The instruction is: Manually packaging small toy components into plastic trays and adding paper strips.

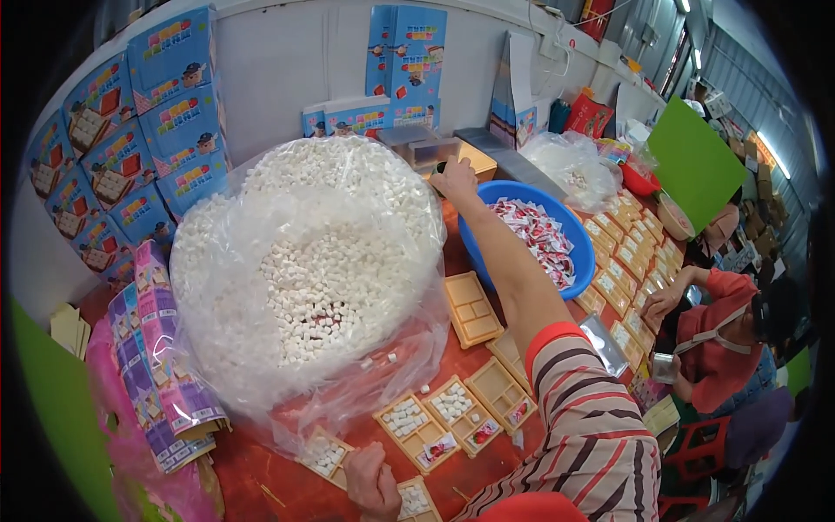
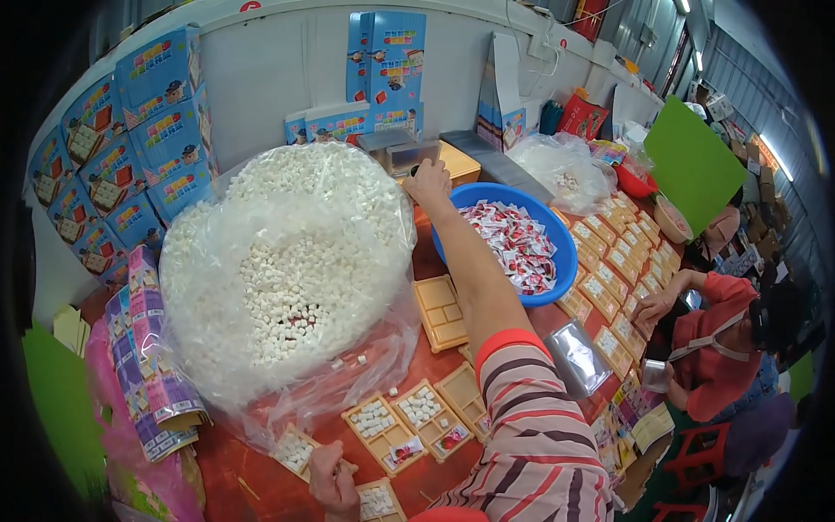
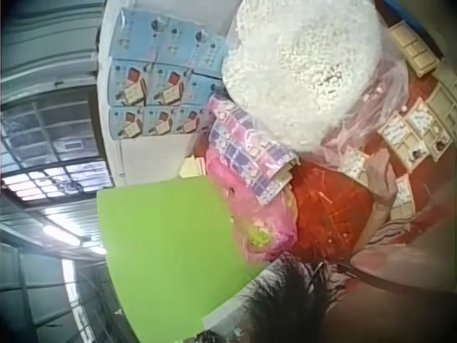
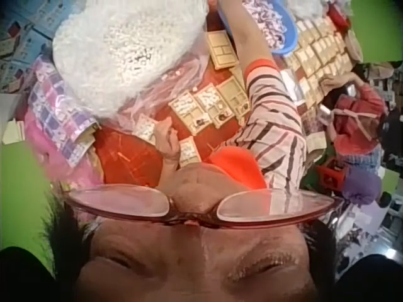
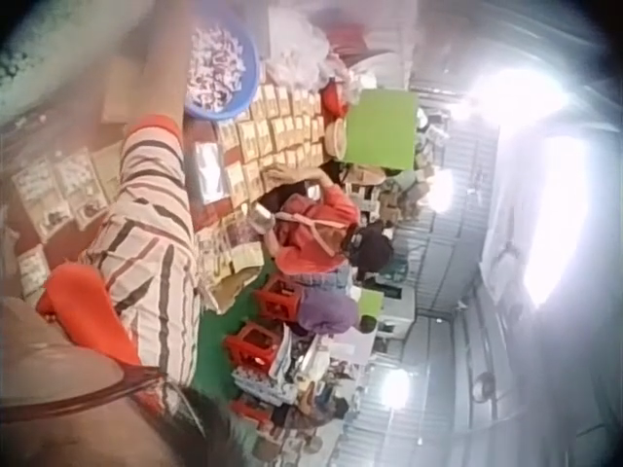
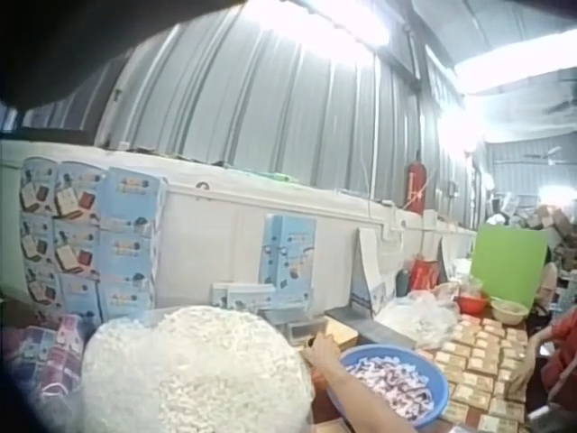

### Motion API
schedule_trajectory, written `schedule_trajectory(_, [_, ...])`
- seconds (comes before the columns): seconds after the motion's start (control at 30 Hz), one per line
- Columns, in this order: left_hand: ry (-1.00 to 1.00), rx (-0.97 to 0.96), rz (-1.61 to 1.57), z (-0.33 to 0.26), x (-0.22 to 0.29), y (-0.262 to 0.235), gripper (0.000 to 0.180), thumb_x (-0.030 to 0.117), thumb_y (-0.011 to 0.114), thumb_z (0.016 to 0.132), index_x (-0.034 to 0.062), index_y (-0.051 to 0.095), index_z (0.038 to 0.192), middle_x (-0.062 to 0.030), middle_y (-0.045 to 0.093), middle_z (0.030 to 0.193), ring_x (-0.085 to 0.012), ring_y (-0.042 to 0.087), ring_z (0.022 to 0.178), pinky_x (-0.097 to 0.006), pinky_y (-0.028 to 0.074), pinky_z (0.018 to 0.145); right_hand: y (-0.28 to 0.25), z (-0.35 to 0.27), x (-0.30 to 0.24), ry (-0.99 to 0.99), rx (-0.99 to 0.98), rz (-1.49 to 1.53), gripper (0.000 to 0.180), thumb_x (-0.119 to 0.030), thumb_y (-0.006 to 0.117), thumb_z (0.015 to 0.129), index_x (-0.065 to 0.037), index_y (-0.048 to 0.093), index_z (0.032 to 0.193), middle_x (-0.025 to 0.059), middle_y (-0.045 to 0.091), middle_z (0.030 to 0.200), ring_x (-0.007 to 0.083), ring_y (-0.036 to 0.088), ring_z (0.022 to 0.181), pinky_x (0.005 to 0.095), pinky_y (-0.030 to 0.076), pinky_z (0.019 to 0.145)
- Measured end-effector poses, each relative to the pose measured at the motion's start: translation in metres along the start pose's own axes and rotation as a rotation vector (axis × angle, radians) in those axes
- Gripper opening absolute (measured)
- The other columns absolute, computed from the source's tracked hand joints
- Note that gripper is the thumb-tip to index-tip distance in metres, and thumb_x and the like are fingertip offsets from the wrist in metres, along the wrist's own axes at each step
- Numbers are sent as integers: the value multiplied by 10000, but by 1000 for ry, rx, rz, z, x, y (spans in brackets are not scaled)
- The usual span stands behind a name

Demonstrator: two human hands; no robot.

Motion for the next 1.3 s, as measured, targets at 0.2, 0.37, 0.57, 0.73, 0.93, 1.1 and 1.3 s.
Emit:
schedule_trajectory(0.2, [19, -1, 16, 14, 8, -5, 267, -95, 552, 818, -71, 630, 1072, -228, 645, 1012, -362, 617, 899, -423, 493, 842, 39, 14, 7, 77, 8, 60, 555, -291, 618, 731, 20, 548, 1185, 321, 473, 1250, 500, 483, 1169, 512, 426, 985])
schedule_trajectory(0.37, [27, 29, -5, 18, 7, -5, 266, -131, 545, 801, -85, 633, 1048, -232, 653, 972, -362, 631, 860, -415, 508, 815, 55, 18, 13, 217, -23, 129, 584, -318, 615, 762, -15, 544, 1256, 335, 434, 1321, 503, 460, 1209, 500, 404, 1024])
schedule_trajectory(0.57, [-3, 76, -24, 17, 1, -8, 256, -139, 535, 801, -95, 633, 1033, -235, 656, 950, -356, 637, 827, -407, 518, 792, 61, 8, 12, 371, -101, 119, 676, -406, 672, 762, -60, 515, 1321, 302, 402, 1376, 486, 417, 1266, 507, 374, 1058])
schedule_trajectory(0.73, [-22, 79, -36, 17, -3, -10, 238, -132, 542, 801, -95, 636, 1017, -229, 659, 933, -351, 638, 827, -406, 517, 795, 66, 19, 27, 420, -100, 12, 753, -491, 695, 752, -66, 496, 1340, 269, 366, 1420, 464, 376, 1304, 516, 363, 1063])
schedule_trajectory(0.93, [-95, 57, -45, 17, -10, -17, 254, -104, 547, 825, -63, 627, 1063, -220, 651, 974, -360, 630, 860, -413, 511, 804, 82, 25, 42, 444, -161, -66, 777, -495, 701, 755, -2, 490, 1317, 253, 421, 1369, 431, 361, 1295, 495, 313, 1076])
schedule_trajectory(1.1, [-128, 51, -38, 17, -14, -20, 275, -104, 547, 824, -50, 613, 1085, -213, 646, 997, -368, 621, 869, -425, 507, 802, 109, 27, 58, 491, -171, -70, 802, -524, 680, 759, 9, 480, 1323, 275, 421, 1367, 427, 331, 1315, 496, 276, 1089])
schedule_trajectory(1.3, [-120, 54, -94, 17, -17, -15, 287, -118, 558, 807, -50, 613, 1081, -207, 649, 1002, -362, 623, 867, -432, 506, 806, 140, 80, 122, 529, -25, -119, 829, -504, 704, 742, 23, 450, 1330, 285, 359, 1390, 445, 310, 1318, 497, 258, 1103])
Point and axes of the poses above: each hand's wrist, its own z-axis towards the middle knuckle, its own y-axis out of the palm, x = y × z, the point moved 5 cm from there along z, towards the middle knuckle
